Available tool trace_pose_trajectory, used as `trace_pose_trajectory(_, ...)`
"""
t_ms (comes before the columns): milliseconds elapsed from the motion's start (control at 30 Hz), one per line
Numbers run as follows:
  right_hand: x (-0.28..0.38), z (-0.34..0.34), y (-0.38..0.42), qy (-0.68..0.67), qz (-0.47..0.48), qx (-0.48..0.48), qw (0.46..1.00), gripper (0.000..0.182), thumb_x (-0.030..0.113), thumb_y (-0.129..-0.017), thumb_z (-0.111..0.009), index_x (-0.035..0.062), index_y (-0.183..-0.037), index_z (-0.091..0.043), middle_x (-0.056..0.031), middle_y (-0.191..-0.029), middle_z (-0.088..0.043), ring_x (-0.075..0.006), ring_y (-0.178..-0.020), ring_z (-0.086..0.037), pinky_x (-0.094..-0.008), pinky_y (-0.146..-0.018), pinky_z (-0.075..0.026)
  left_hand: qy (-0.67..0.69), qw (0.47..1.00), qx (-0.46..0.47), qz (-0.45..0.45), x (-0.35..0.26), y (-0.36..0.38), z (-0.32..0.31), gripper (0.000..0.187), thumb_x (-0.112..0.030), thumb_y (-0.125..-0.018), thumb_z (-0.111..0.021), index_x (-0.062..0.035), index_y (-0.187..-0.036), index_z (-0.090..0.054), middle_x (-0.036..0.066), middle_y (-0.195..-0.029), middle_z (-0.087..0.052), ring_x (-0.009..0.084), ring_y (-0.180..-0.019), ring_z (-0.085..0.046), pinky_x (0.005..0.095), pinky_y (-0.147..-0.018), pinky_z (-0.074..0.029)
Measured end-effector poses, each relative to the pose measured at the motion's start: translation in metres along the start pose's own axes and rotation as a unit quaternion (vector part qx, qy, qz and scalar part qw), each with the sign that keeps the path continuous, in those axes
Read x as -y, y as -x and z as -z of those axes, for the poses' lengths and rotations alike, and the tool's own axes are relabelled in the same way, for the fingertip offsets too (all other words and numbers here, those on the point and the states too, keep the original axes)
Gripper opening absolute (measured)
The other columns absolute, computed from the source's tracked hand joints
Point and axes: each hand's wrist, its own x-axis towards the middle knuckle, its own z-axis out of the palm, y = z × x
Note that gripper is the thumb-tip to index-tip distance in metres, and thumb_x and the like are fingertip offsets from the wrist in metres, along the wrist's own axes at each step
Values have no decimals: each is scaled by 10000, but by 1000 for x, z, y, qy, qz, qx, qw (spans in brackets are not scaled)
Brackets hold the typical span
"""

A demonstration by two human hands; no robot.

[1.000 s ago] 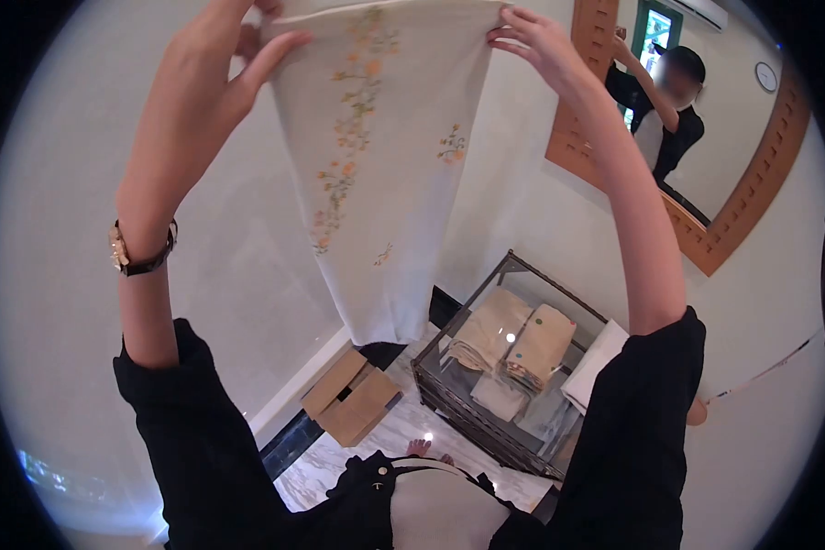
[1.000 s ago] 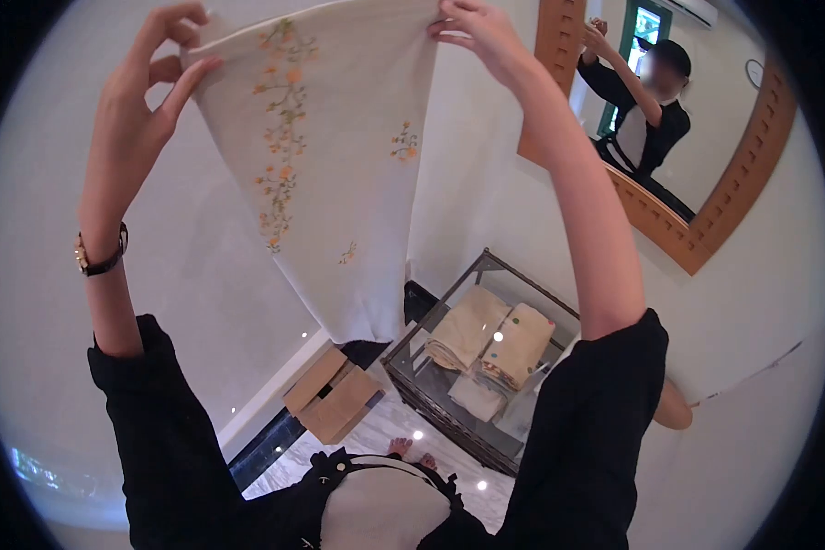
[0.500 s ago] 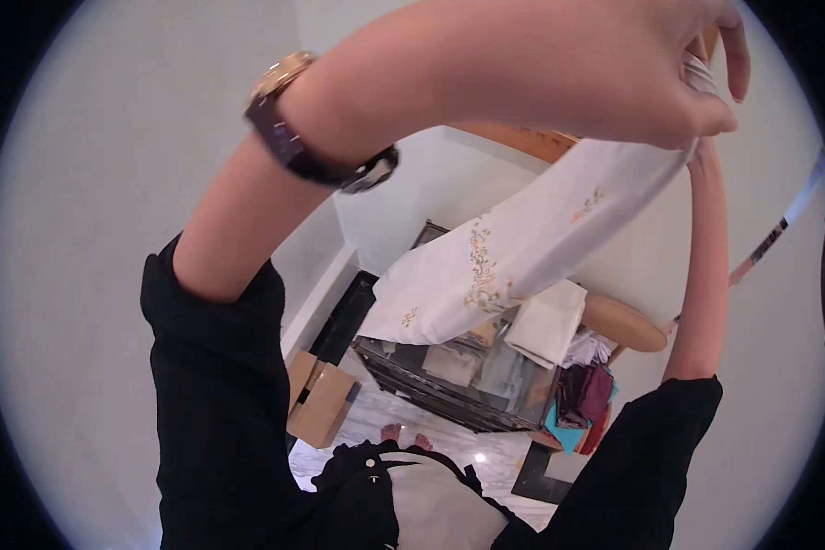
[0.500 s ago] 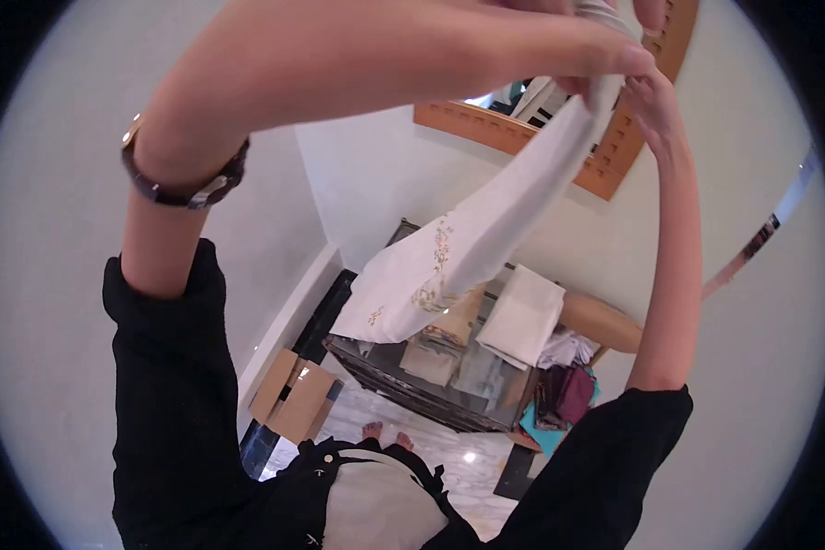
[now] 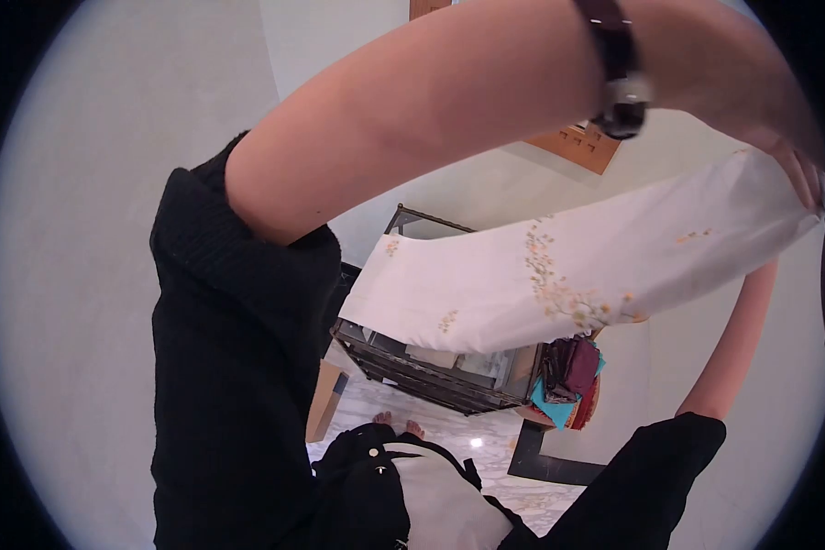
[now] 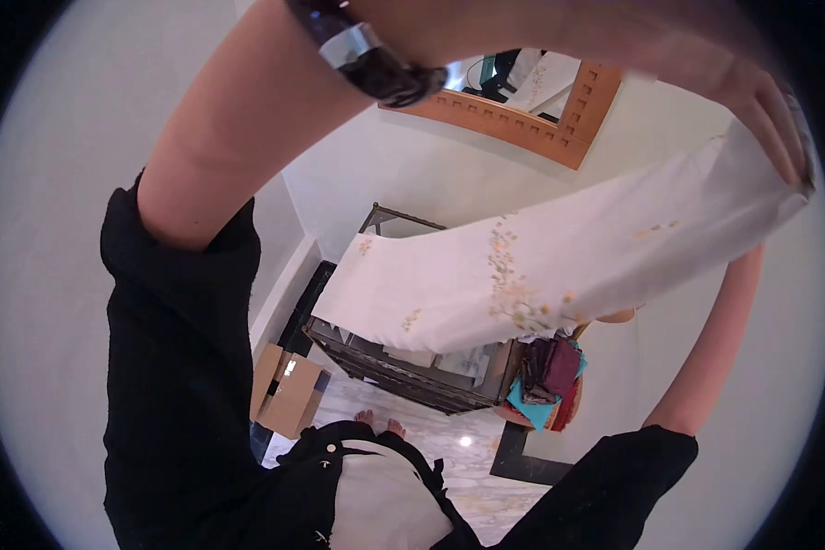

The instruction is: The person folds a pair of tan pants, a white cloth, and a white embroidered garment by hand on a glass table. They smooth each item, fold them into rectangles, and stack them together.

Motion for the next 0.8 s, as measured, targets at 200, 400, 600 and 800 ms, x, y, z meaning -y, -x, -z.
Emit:
trace_pose_trajectory(200,8,25,11,7,3,-26,1000,398,294,-943,-529,32,-1243,-543,-20,-1104,-561,-123,-1034,-506,-336,-944,-403,18,999,27,37,-1,-5,1,413,-202,-866,-570,101,-1143,-528,235,-955,-640,262,-849,-650,293,-744,-527)
trace_pose_trajectory(400,11,6,7,12,12,-15,1000,407,297,-943,-535,22,-1243,-544,-22,-1090,-566,-121,-1024,-509,-335,-940,-409,18,995,49,87,-6,-10,18,403,-222,-868,-585,89,-1123,-555,225,-932,-655,256,-826,-656,282,-722,-532)
trace_pose_trajectory(600,4,-53,-8,13,31,22,999,416,299,-943,-542,12,-1244,-545,-25,-1075,-571,-118,-1015,-512,-333,-935,-415,1,989,64,134,-11,-10,48,395,-242,-870,-601,77,-1104,-583,216,-909,-670,249,-803,-662,272,-699,-536)
trace_pose_trajectory(800,7,-133,5,64,68,51,994,435,307,-941,-557,6,-1256,-544,-20,-1047,-576,-112,-987,-521,-324,-922,-424,-226,963,1,146,-6,12,67,436,-271,-843,-661,72,-1101,-586,208,-883,-667,236,-780,-647,268,-646,-522)
